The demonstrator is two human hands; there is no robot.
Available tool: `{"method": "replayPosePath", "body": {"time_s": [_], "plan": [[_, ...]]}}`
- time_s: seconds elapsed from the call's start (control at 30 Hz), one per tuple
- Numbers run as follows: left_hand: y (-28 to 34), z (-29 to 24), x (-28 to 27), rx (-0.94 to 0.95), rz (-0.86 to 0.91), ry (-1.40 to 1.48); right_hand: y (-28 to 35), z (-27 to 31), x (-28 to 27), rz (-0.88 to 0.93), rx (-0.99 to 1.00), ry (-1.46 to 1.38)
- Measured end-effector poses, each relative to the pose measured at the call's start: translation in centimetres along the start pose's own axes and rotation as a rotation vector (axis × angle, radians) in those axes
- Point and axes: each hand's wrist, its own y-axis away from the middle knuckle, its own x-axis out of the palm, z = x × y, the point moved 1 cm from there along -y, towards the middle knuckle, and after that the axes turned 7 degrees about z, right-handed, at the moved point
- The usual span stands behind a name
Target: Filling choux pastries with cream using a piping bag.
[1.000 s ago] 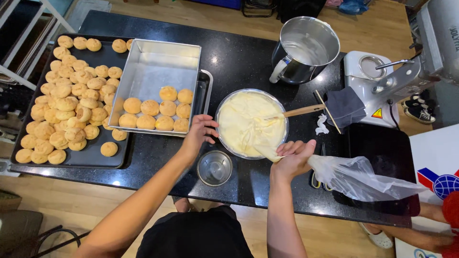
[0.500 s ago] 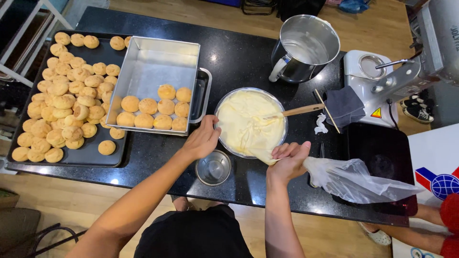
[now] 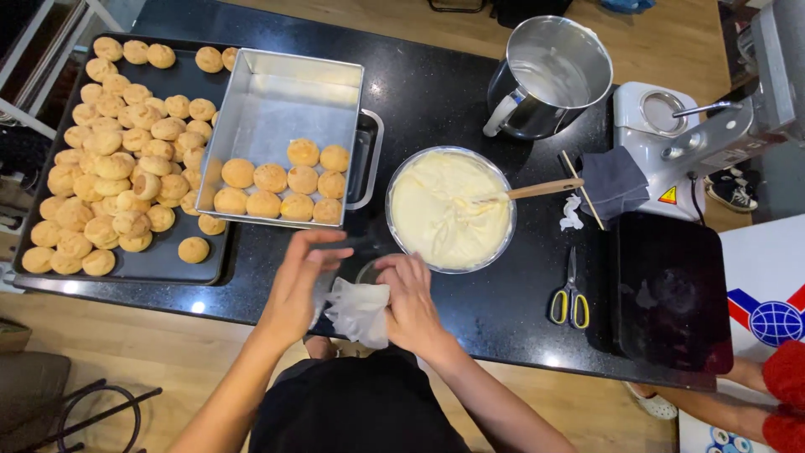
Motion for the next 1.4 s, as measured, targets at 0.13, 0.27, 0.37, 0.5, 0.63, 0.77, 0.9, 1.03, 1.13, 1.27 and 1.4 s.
{"method": "replayPosePath", "body": {"time_s": [0.13, 0.27, 0.37, 0.5, 0.63, 0.77, 0.9, 1.03, 1.13, 1.27, 1.4], "plan": [[1.3, 1.8, -0.5, 0.088, -0.196, 0.305, 0.4, 0.4, 0.4, 0.138, 0.229, 0.155], [2.0, 3.3, -0.4, 0.128, -0.287, 0.374, 0.5, 0.3, 0.0, 0.237, 0.281, 0.294], [2.3, 3.5, 0.0, 0.132, -0.296, 0.382, 0.2, 1.1, -1.4, 0.215, 0.246, 0.227], [2.6, 2.6, 0.0, 0.176, -0.263, 0.389, 1.0, 1.5, -5.3, 0.214, 0.243, 0.117], [2.0, 0.7, -0.4, 0.254, -0.361, 0.464, 4.7, -5.1, -9.6, 0.015, 0.211, 0.145], [1.0, -2.6, 0.4, 0.347, -0.317, 0.591, 8.8, -19.6, -12.9, -0.519, 0.737, 0.294], [-1.0, -4.2, 2.5, 0.366, -0.271, 0.643, 12.5, -32.7, -16.0, -0.594, 0.782, 0.331], [-2.2, -6.4, 4.2, 0.355, -0.204, 0.675, 12.8, -38.7, -15.9, -0.547, 0.851, 0.582], [-2.2, -6.9, 4.9, 0.343, -0.190, 0.671, 12.8, -39.3, -15.2, -0.500, 0.976, 0.516], [-1.7, -6.3, 4.9, 0.323, -0.170, 0.766, 13.5, -40.1, -14.3, -0.558, 0.782, 0.475], [-1.7, -6.9, 4.9, 0.322, -0.171, 0.863, 9.0, -28.0, -15.5, -0.836, 0.684, 0.058]]}}
